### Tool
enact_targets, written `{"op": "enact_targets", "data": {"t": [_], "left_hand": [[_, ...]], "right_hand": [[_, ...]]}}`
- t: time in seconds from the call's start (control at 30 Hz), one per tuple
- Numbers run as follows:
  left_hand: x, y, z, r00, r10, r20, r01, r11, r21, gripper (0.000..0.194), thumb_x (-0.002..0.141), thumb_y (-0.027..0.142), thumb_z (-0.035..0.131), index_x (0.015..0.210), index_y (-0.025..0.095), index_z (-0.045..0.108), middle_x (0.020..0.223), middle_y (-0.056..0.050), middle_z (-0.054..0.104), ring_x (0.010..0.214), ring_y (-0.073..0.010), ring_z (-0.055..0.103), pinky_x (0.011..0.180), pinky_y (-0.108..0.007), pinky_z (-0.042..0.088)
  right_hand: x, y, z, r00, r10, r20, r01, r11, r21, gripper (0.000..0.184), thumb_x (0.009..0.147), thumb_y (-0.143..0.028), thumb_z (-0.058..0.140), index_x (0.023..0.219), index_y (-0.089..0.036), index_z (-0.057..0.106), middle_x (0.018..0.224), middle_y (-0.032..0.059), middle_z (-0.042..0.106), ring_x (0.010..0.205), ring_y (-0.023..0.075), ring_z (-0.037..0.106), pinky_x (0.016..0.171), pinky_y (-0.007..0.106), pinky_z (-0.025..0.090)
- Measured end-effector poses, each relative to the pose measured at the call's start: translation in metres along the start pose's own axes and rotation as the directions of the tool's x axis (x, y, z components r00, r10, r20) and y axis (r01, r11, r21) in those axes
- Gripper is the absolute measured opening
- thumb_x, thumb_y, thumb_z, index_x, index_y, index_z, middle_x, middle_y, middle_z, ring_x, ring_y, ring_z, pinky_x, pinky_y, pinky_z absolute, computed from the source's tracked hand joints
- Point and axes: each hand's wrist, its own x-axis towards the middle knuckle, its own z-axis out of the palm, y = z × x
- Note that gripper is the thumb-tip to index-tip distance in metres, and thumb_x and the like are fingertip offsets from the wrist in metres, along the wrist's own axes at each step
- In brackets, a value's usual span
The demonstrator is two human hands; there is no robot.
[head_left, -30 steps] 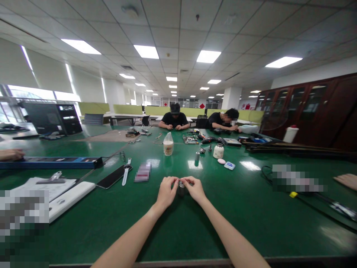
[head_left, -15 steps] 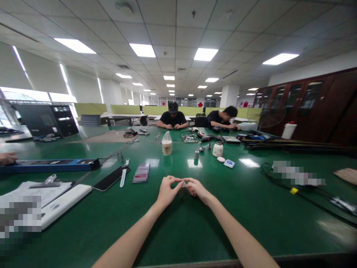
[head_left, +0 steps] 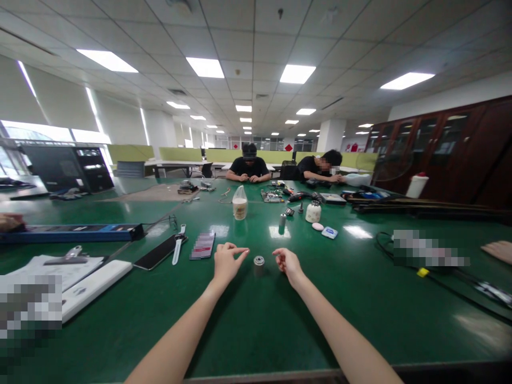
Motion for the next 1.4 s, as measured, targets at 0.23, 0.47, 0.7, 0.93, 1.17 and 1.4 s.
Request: {"op": "enact_targets", "data": {"t": [0.23,0.47,0.7,0.93,1.17,1.4], "left_hand": [[-0.006,-0.024,0.009,0.987,-0.105,0.125,0.088,0.987,0.132,0.029,0.077,0.047,0.062,0.099,0.032,0.073,0.095,-0.009,0.062,0.094,-0.0276,0.047,0.078,-0.038,0.04],[-0.005,0.004,0.0,0.997,-0.017,0.071,0.019,1.0,-0.022,0.022,0.082,0.044,0.059,0.087,0.03,0.075,0.089,-0.006,0.066,0.092,-0.0253,0.05,0.079,-0.039,0.04],[-0.013,0.042,-0.005,0.994,0.102,0.037,-0.097,0.988,-0.121,0.02,0.084,0.042,0.059,0.087,0.029,0.073,0.09,-0.004,0.068,0.096,-0.0238,0.052,0.084,-0.04,0.038],[-0.015,0.044,-0.006,0.989,0.136,0.059,-0.129,0.987,-0.099,0.016,0.083,0.038,0.06,0.085,0.027,0.072,0.09,-0.003,0.067,0.097,-0.0239,0.052,0.084,-0.04,0.037],[-0.015,0.043,-0.009,0.994,0.084,-0.068,-0.093,0.985,-0.146,0.027,0.089,0.026,0.046,0.112,0.024,0.061,0.103,-0.005,0.065,0.099,-0.0229,0.053,0.085,-0.037,0.04],[-0.013,0.034,-0.004,0.998,0.002,-0.067,-0.017,0.974,-0.225,0.025,0.085,0.017,0.042,0.101,0.02,0.062,0.091,-0.003,0.066,0.085,-0.019,0.058,0.08,-0.033,0.042]], "right_hand": [[-0.007,-0.008,0.0,0.99,-0.14,-0.029,0.141,0.989,0.033,0.014,0.057,-0.033,0.04,0.05,-0.021,0.037,0.041,-0.0062,0.034,0.038,0.006,0.024,0.039,0.02,0.015],[-0.005,-0.008,-0.004,0.983,-0.171,-0.063,0.167,0.984,-0.067,0.017,0.058,-0.029,0.037,0.045,-0.023,0.029,0.037,-0.0059,0.028,0.038,0.007,0.019,0.039,0.021,0.015],[-0.003,-0.002,-0.005,0.969,-0.21,-0.13,0.171,0.95,-0.262,0.021,0.062,-0.027,0.04,0.042,-0.022,0.035,0.038,-0.0042,0.035,0.041,0.0092,0.027,0.043,0.024,0.021],[-0.004,-0.005,-0.006,0.955,-0.259,-0.148,0.183,0.9,-0.396,0.027,0.066,-0.023,0.039,0.039,-0.021,0.041,0.039,-0.0034,0.039,0.042,0.011,0.033,0.046,0.025,0.023],[-0.02,-0.015,0.005,0.882,-0.447,0.147,0.448,0.7,-0.556,0.021,0.075,-0.03,0.053,0.077,-0.023,0.073,0.063,-0.001,0.06,0.056,0.0129,0.048,0.055,0.024,0.034],[-0.03,-0.017,0.016,0.811,-0.502,0.299,0.544,0.463,-0.7,0.02,0.078,-0.042,0.063,0.082,-0.028,0.076,0.069,0.0013,0.06,0.064,0.013,0.053,0.058,0.024,0.036]]}}
